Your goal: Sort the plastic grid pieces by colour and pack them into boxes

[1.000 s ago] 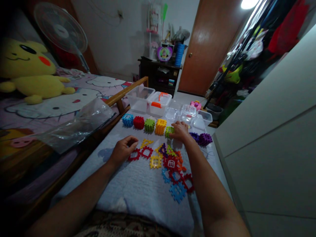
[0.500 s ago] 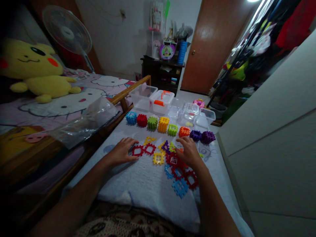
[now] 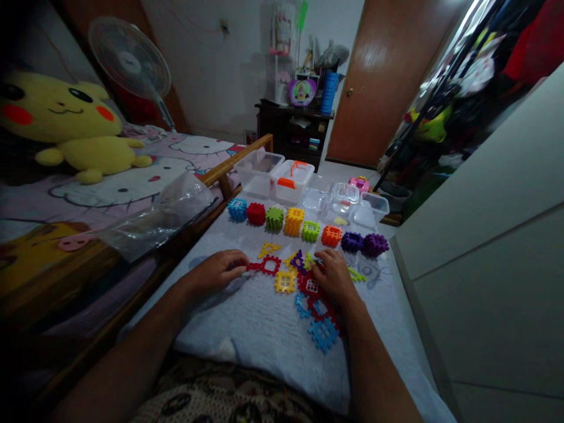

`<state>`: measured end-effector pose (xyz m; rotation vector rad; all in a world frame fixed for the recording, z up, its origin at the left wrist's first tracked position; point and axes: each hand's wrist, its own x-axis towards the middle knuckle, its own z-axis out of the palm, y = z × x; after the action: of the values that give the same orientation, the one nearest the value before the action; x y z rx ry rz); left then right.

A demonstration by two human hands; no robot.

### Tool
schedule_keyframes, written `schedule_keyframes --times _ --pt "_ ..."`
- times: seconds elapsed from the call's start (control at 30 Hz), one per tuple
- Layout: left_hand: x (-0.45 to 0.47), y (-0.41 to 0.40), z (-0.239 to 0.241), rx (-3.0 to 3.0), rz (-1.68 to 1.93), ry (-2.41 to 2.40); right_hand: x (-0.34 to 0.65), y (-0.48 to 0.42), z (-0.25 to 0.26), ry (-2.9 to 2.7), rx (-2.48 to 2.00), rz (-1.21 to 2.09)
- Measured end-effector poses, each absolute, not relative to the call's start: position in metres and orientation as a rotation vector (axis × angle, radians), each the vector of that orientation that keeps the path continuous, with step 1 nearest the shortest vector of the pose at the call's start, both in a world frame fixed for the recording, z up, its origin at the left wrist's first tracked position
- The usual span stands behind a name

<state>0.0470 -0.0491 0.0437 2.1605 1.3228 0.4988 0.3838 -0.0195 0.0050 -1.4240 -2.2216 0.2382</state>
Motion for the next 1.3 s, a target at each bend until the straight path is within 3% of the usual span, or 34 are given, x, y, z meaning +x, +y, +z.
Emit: schedule_keyframes --times 0.27,0.47,0.67,0.9,1.3 --pt "0.044 -0.035 0.036 2.114 0.436 1.447 0.383 -0.019 0.006 -2.231 -1.430 0.262" --pt "0.063 -0.035 0.030 2.395 0.468 1.707 0.383 -0.019 0.005 -2.238 -1.436 0.254" --pt "0.099 -0.039 0.041 2.598 0.291 1.347 0.384 -0.020 0.005 -2.232 -1.422 0.253" --pt "0.113 -0.027 0.047 2.704 0.140 1.255 0.384 -0.021 0.008 -2.220 -1.409 0.260" --pt "0.103 -0.020 0.045 2.601 0.241 1.155 0.390 -0.017 0.000 -2.112 -1.443 0.325"
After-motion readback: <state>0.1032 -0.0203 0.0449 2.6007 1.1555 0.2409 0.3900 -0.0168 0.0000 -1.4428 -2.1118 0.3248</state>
